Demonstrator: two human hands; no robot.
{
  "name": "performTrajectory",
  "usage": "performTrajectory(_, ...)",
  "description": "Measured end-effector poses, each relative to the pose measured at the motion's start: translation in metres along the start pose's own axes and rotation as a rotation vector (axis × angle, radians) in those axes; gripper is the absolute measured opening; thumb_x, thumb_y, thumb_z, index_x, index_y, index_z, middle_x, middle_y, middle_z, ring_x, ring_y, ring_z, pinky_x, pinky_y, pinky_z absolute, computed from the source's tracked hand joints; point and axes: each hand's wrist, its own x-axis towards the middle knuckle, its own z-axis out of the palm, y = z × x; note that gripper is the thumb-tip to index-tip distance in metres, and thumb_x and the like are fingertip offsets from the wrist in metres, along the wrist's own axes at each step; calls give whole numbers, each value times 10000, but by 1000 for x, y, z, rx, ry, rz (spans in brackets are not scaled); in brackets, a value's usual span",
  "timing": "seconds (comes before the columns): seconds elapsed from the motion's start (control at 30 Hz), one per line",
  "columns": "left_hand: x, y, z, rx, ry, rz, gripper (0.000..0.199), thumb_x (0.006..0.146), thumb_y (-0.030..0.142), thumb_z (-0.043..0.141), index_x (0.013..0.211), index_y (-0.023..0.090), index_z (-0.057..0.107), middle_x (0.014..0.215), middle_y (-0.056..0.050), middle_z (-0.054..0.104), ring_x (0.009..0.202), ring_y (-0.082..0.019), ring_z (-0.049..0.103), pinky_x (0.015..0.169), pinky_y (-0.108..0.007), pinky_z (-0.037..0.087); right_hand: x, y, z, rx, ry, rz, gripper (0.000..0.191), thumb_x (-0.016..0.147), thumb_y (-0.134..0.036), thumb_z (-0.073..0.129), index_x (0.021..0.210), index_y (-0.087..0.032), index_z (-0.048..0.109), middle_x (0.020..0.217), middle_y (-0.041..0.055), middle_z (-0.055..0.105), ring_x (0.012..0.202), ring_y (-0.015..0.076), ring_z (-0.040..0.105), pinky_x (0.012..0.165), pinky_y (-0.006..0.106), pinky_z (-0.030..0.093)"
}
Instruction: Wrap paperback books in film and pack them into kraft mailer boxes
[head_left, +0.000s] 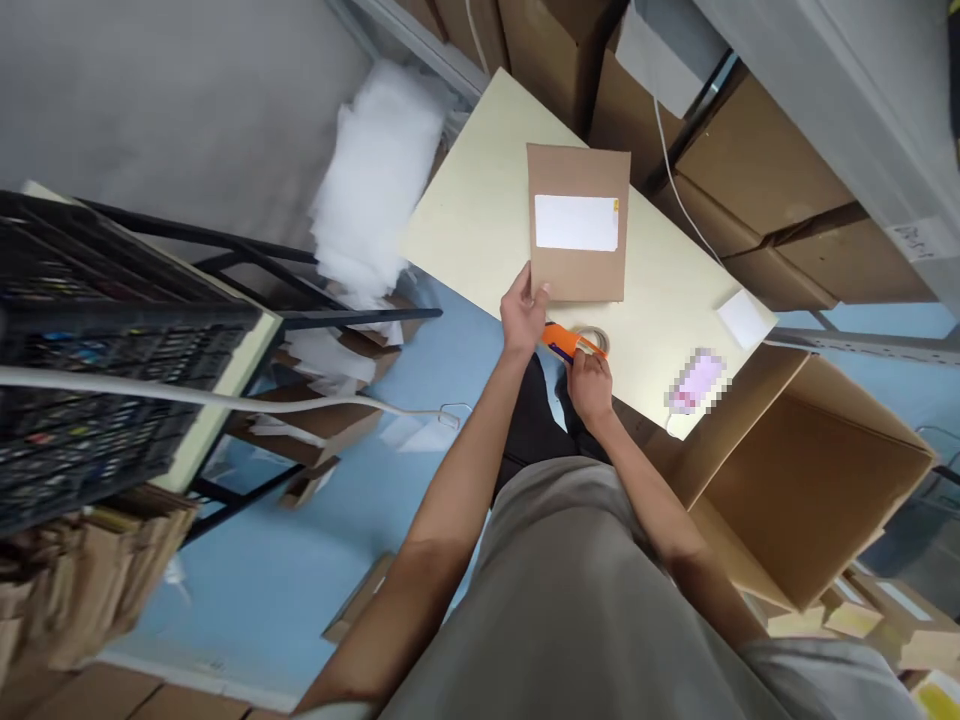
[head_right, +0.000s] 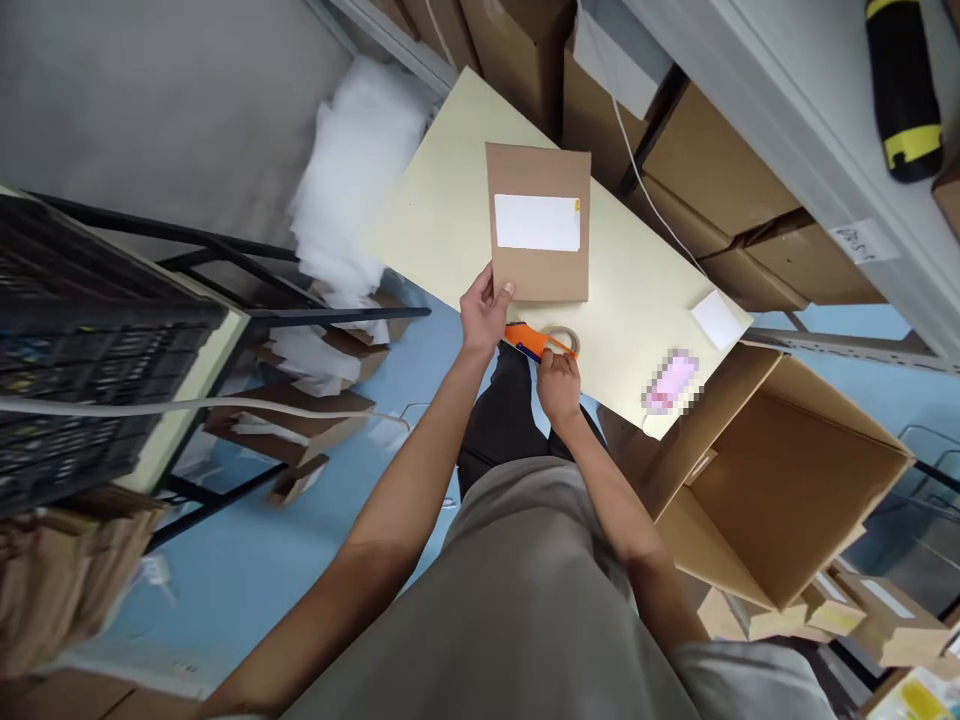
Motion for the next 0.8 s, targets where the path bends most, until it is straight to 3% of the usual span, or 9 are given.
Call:
performTrajectory(0.17, -3, 14, 5, 105, 9, -34, 876, 946, 720, 846, 1630, 206, 653, 1672, -154, 663, 1613, -342, 593, 1393, -493, 426, -22, 22, -8, 38, -21, 35, 280, 1186, -238, 491, 1314, -89, 691, 1089, 208, 839, 1076, 304, 769, 1157, 432, 526)
performTrajectory(0.3, -3, 24, 7, 142, 8, -52, 907, 937, 724, 852, 1645, 200, 638, 1656, -164, 674, 1614, -340, 591, 1398, -506, 409, -72, 74, -26, -5, -25, 98, 193, 1140, -214, 578, 1237, -130, 721, 1045, 198, 835, 1034, 333, 749, 1032, 438, 566)
performTrajectory(0.4, -3, 24, 9, 161, 5, -56, 922, 940, 738, 840, 1648, 187, 630, 1674, -178, 656, 1605, -333, 601, 1398, -485, 410, -86, 119, -44, -51, 1, 100, 206, 1144, -242, 579, 1238, -133, 726, 1029, 191, 824, 1025, 342, 727, 1032, 448, 551)
performTrajectory(0.47, -4, 24, 11, 177, 0, -50, 924, 951, 747, 820, 1657, 185, 621, 1688, -180, 641, 1614, -328, 592, 1399, -478, 407, -72, 145, -57, -82, -1, 80, 256, 1154, -254, 560, 1284, -100, 717, 1068, 214, 821, 1059, 352, 716, 1055, 455, 530)
performTrajectory(0.57, -5, 23, 12, 185, -5, -45, 934, 957, 748, 811, 1669, 179, 608, 1693, -185, 635, 1626, -328, 578, 1401, -482, 403, -30, 171, -76, -113, -24, 48, 309, 1156, -264, 558, 1337, -54, 695, 1129, 243, 818, 1112, 361, 702, 1088, 460, 504)
performTrajectory(0.67, -4, 23, 9, 178, -20, -56, 935, 940, 730, 840, 1656, 171, 620, 1675, -198, 648, 1601, -339, 607, 1394, -501, 418, 9, 185, -92, -150, -37, -7, 341, 1155, -262, 561, 1355, -16, 685, 1177, 263, 813, 1164, 367, 698, 1150, 477, 476)
performTrajectory(0.8, 7, 27, 0, 158, -46, -63, 863, 894, 684, 903, 1570, 188, 697, 1629, -182, 693, 1561, -352, 647, 1380, -534, 440, 35, 196, -106, -182, -28, -107, 335, 1157, -247, 543, 1367, -25, 682, 1199, 262, 816, 1176, 367, 709, 1209, 520, 444)
